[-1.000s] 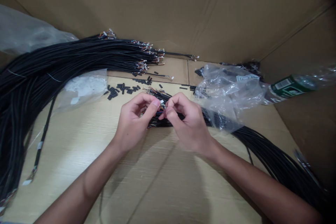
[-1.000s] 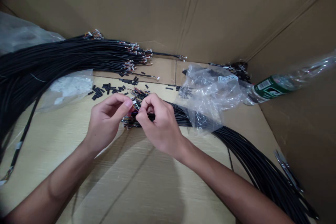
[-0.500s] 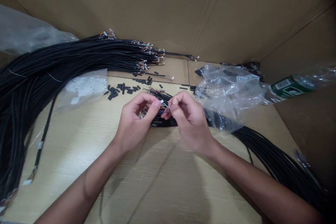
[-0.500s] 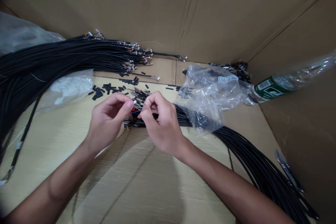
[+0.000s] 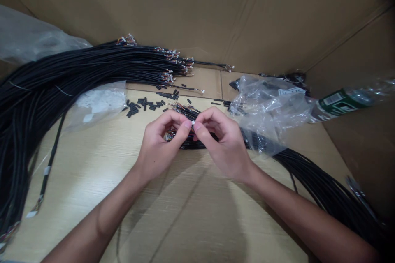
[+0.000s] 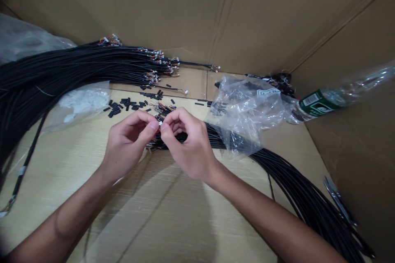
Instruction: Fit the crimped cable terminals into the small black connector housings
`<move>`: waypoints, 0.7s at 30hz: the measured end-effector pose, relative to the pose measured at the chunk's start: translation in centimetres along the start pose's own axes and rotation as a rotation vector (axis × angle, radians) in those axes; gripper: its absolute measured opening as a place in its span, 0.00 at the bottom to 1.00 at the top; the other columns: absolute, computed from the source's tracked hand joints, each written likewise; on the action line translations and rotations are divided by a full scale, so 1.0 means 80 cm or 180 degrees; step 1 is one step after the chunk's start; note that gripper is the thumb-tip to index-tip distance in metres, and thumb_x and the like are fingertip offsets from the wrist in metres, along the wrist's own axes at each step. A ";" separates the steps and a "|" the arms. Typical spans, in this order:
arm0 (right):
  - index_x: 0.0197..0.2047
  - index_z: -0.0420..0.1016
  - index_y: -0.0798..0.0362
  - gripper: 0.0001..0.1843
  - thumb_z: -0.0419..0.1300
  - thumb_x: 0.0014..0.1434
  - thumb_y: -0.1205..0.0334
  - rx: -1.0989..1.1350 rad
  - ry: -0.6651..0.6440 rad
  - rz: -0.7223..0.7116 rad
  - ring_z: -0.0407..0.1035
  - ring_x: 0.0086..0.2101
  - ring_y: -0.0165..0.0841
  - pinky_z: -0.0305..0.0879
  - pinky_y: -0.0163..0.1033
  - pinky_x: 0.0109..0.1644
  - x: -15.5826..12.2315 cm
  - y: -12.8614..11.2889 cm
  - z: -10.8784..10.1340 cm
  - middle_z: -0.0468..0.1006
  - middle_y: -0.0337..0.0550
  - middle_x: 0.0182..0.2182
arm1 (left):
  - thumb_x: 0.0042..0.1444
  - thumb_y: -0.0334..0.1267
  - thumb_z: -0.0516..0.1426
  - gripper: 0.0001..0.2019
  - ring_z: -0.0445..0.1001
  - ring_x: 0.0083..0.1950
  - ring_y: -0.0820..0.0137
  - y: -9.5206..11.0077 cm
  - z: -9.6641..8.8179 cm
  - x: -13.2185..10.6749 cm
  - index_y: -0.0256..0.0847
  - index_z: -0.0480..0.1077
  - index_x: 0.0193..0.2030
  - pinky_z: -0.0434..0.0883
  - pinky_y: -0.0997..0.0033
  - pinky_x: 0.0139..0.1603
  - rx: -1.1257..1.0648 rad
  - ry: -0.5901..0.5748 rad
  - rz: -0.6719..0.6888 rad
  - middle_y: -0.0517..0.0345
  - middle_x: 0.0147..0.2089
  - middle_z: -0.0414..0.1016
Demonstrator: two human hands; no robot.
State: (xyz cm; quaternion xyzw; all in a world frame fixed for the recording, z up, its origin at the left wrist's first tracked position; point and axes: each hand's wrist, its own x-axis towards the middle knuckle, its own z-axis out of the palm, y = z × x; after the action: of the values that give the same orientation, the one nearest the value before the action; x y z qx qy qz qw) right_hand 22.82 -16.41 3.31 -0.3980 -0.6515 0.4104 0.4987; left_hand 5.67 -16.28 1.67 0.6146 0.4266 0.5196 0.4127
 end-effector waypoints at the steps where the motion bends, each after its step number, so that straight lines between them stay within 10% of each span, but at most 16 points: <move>1: 0.38 0.71 0.52 0.06 0.62 0.69 0.63 -0.0020 -0.0002 -0.0032 0.73 0.31 0.28 0.71 0.37 0.36 0.000 0.000 0.000 0.75 0.37 0.32 | 0.69 0.42 0.63 0.07 0.73 0.38 0.71 0.000 0.000 0.000 0.43 0.76 0.40 0.70 0.71 0.41 0.0005 0.0004 0.0006 0.59 0.37 0.75; 21: 0.40 0.79 0.53 0.05 0.66 0.70 0.63 0.0325 0.0146 -0.0017 0.78 0.35 0.28 0.76 0.35 0.43 -0.006 0.013 0.007 0.81 0.37 0.34 | 0.67 0.42 0.66 0.09 0.74 0.34 0.77 0.006 0.002 0.002 0.39 0.76 0.38 0.72 0.79 0.37 -0.0396 0.0173 -0.0214 0.62 0.34 0.77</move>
State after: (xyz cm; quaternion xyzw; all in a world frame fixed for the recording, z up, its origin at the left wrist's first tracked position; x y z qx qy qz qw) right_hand 22.46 -16.61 2.10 -0.3796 -0.6192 0.4326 0.5342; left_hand 5.88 -16.29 2.17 0.5587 0.4250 0.5474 0.4556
